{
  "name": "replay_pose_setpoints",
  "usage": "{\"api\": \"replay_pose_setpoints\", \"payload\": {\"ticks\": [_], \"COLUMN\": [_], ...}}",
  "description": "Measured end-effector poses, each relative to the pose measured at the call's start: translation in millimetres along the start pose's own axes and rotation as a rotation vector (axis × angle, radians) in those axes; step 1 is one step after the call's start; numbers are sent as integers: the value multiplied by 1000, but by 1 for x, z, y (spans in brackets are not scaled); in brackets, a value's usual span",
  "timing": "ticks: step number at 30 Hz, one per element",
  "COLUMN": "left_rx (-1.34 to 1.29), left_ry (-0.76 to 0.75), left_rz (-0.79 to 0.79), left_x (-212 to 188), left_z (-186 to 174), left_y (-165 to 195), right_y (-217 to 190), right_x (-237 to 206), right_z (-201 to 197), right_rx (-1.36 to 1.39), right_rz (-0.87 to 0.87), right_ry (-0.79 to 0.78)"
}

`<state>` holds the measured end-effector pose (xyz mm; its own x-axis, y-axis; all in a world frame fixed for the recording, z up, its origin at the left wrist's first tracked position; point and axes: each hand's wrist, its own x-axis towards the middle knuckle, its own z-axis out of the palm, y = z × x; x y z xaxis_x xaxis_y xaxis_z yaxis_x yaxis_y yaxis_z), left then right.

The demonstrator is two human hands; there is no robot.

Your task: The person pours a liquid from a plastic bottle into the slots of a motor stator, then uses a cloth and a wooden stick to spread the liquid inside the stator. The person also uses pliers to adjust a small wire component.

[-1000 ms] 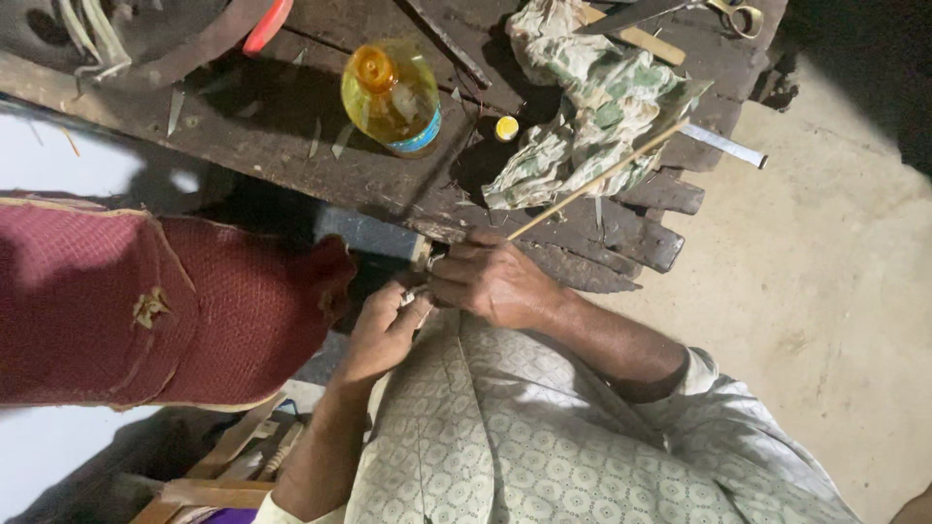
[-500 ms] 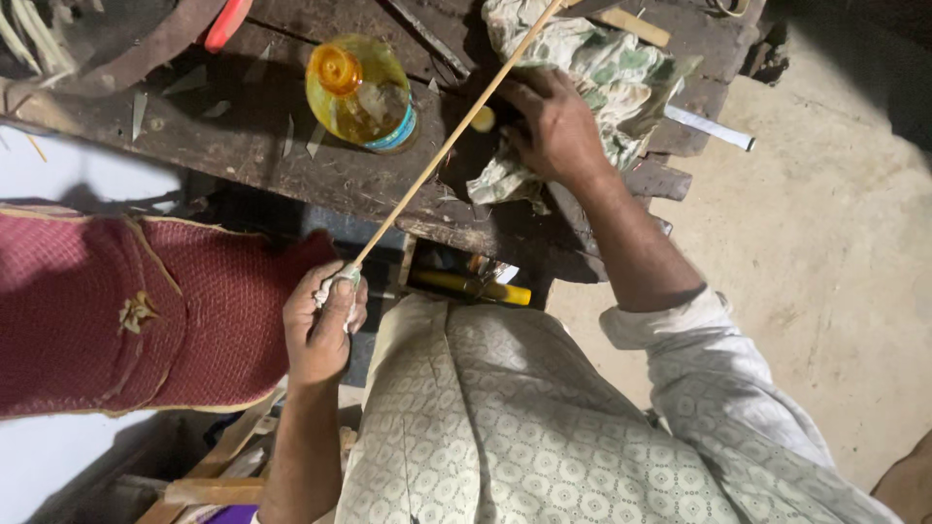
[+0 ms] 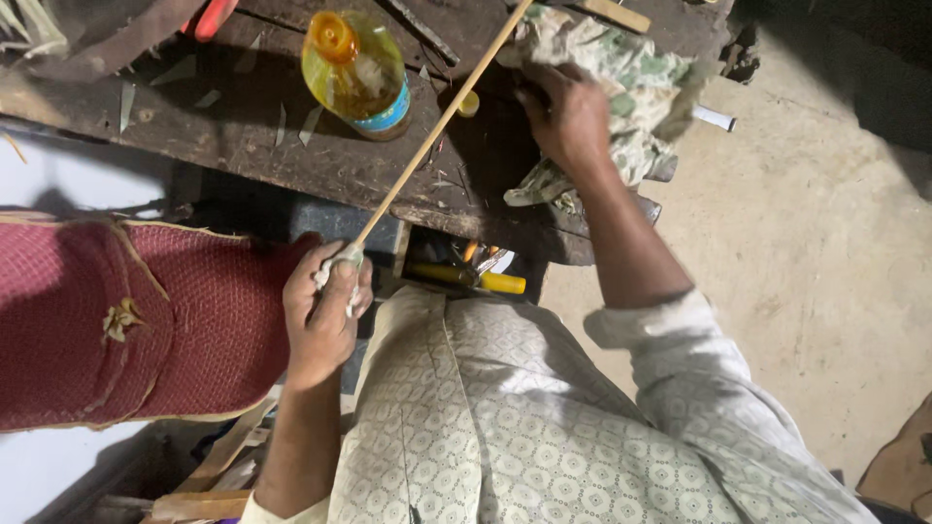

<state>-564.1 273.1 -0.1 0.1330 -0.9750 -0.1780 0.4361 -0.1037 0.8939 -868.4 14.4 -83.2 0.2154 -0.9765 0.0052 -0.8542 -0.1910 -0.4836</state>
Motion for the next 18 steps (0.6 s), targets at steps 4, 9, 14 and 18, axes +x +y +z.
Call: {"api": "replay_pose_setpoints", "payload": {"ticks": [4, 9, 14, 18], "left_rx": [-53, 34, 12, -138], "left_ry": [-29, -9, 30, 36], "left_rz": [18, 21, 1, -20], "left_x": [2, -4, -16, -20], "left_z": [14, 14, 4, 1], "left_y": [2, 1, 4, 8], "right_y": [-6, -3, -13, -35], "right_x": [26, 36, 31, 26], "right_z": [28, 32, 17, -2], "right_rx": [-183, -212, 7, -34], "right_rz": [-174, 66, -336, -409], "right_ry": [100, -87, 126, 179]}}
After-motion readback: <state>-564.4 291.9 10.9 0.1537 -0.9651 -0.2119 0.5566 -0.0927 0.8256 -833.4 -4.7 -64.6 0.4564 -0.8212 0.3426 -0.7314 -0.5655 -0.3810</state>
